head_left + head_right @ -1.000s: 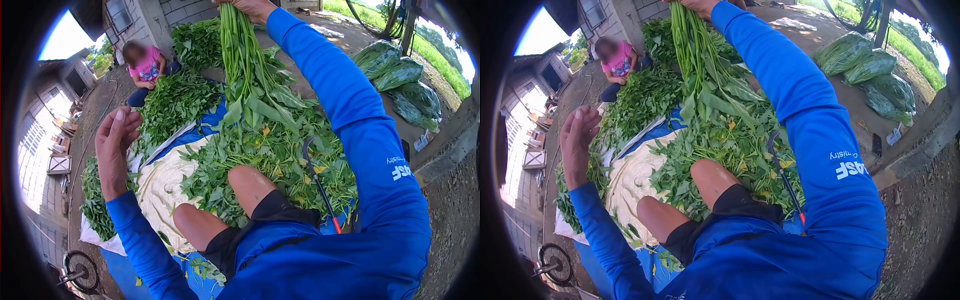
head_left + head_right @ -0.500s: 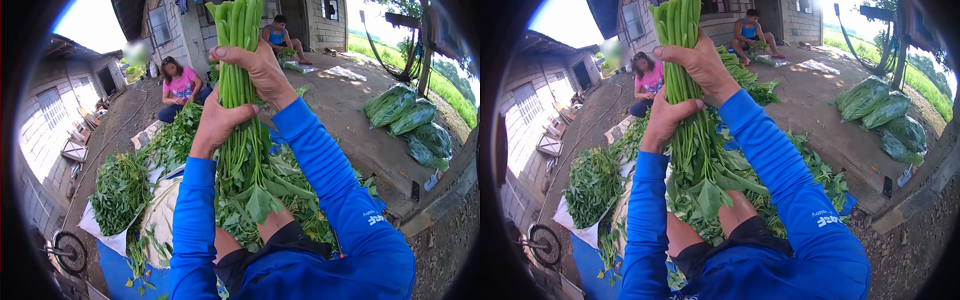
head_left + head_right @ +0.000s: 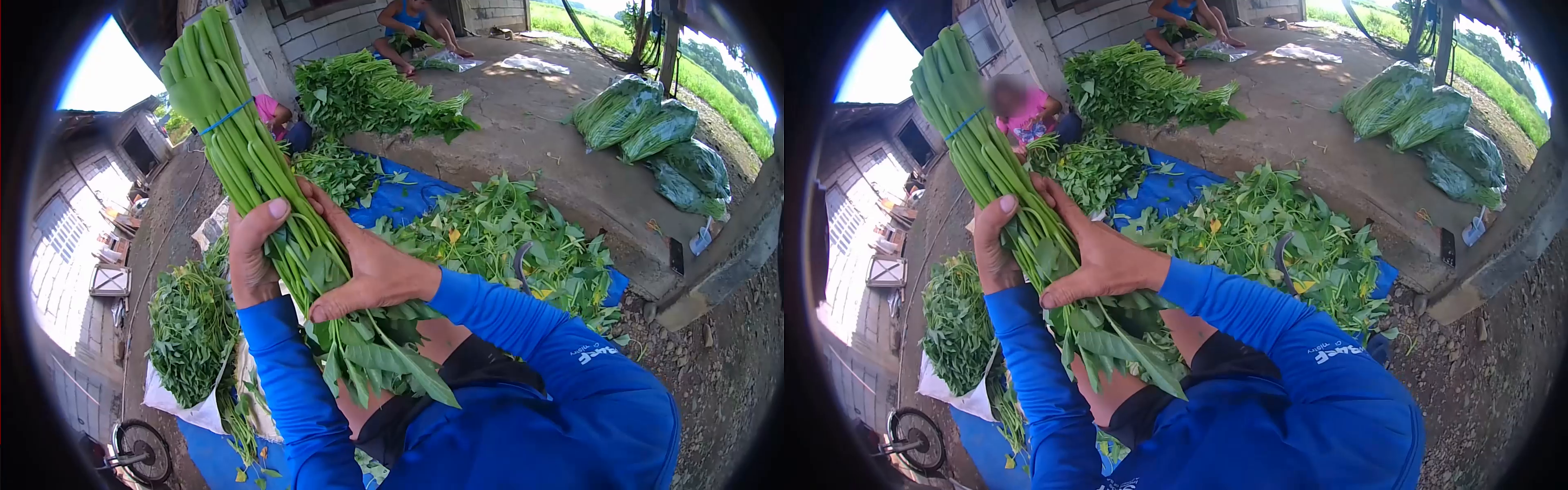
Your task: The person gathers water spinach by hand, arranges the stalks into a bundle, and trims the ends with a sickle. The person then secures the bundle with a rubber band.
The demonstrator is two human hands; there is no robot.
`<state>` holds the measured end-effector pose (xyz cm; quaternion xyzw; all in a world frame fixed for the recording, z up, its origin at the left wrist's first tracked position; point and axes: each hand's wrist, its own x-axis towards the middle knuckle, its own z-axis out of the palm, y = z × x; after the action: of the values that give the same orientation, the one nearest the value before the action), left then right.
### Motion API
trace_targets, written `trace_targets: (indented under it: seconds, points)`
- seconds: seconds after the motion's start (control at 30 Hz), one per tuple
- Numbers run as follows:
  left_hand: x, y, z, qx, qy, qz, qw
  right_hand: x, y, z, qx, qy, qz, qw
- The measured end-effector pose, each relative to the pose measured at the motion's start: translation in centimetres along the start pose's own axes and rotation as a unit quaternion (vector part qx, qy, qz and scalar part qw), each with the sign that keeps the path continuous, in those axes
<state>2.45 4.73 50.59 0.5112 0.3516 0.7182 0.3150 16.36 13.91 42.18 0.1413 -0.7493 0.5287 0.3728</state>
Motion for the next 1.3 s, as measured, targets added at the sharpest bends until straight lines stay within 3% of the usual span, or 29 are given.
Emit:
trace_targets:
  seconds: [0.13,0.2,0.27,0.33,0.43,0.47,0.53,0.6,0.67,0.73,0.77,0.8,0.87,0.93,1.0,1.07,1.17,1.3]
  points:
    - [0.8,-3.6,0.9,0.001,-0.002,-0.021,1.000,-2.5,1.8,-0.5,0.017,0.050,0.022,0.998]
    - [1.6,-5.5,2.2,0.032,0.036,-0.055,0.997,-3.8,2.4,-1.0,0.125,0.113,0.074,0.983]
    - [3.0,-9.0,-0.3,0.192,0.011,-0.008,0.981,-6.0,4.5,-2.1,0.188,0.176,0.123,0.959]
    - [2.0,-10.4,-2.5,0.238,0.046,-0.088,0.966,-8.2,7.4,-3.6,0.211,0.234,0.166,0.934]
    - [-1.6,-13.7,-8.6,0.199,0.040,-0.282,0.938,-9.7,8.4,-7.2,0.252,0.309,0.226,0.889]
    - [-3.4,-15.4,-10.7,0.203,0.041,-0.339,0.918,-9.5,9.1,-8.8,0.242,0.319,0.225,0.888]
    - [-7.4,-19.1,-13.8,0.204,0.068,-0.351,0.911,-8.0,10.7,-11.8,0.226,0.341,0.229,0.884]
    - [-9.5,-20.3,-15.5,0.206,0.122,-0.432,0.869,-4.2,12.1,-16.2,0.192,0.360,0.213,0.888]
    - [-9.2,-19.8,-15.0,0.254,0.107,-0.415,0.867,1.4,15.3,-22.1,0.197,0.374,0.170,0.890]
    - [-8.5,-20.2,-15.4,0.261,0.084,-0.386,0.881,8.7,18.7,-30.4,0.116,0.371,0.171,0.905]
    - [-8.3,-20.4,-15.7,0.259,0.075,-0.386,0.882,11.7,23.1,-36.4,0.156,0.345,0.167,0.911]
    - [-8.0,-20.5,-15.5,0.265,0.062,-0.390,0.880,13.5,24.6,-41.1,0.061,0.422,0.210,0.880]
    - [-7.8,-20.0,-15.5,0.279,0.063,-0.396,0.873,14.7,25.3,-42.5,-0.086,0.464,0.245,0.847]
    - [-7.8,-18.8,-15.0,0.296,0.062,-0.400,0.865,11.1,23.5,-40.4,-0.203,0.418,0.245,0.851]
    - [-8.2,-18.0,-15.2,0.319,0.060,-0.393,0.860,4.2,26.9,-38.9,-0.286,0.322,0.266,0.862]
    - [-8.7,-18.1,-15.9,0.315,0.066,-0.394,0.861,-4.7,28.7,-34.8,-0.208,0.222,0.451,0.839]
    - [-8.6,-16.5,-15.6,0.301,0.093,-0.347,0.883,-14.5,29.5,-29.2,-0.187,0.126,0.615,0.755]
    - [-6.9,-14.3,-16.8,0.323,0.096,-0.325,0.883,-11.4,26.0,-25.5,-0.264,0.018,0.600,0.755]
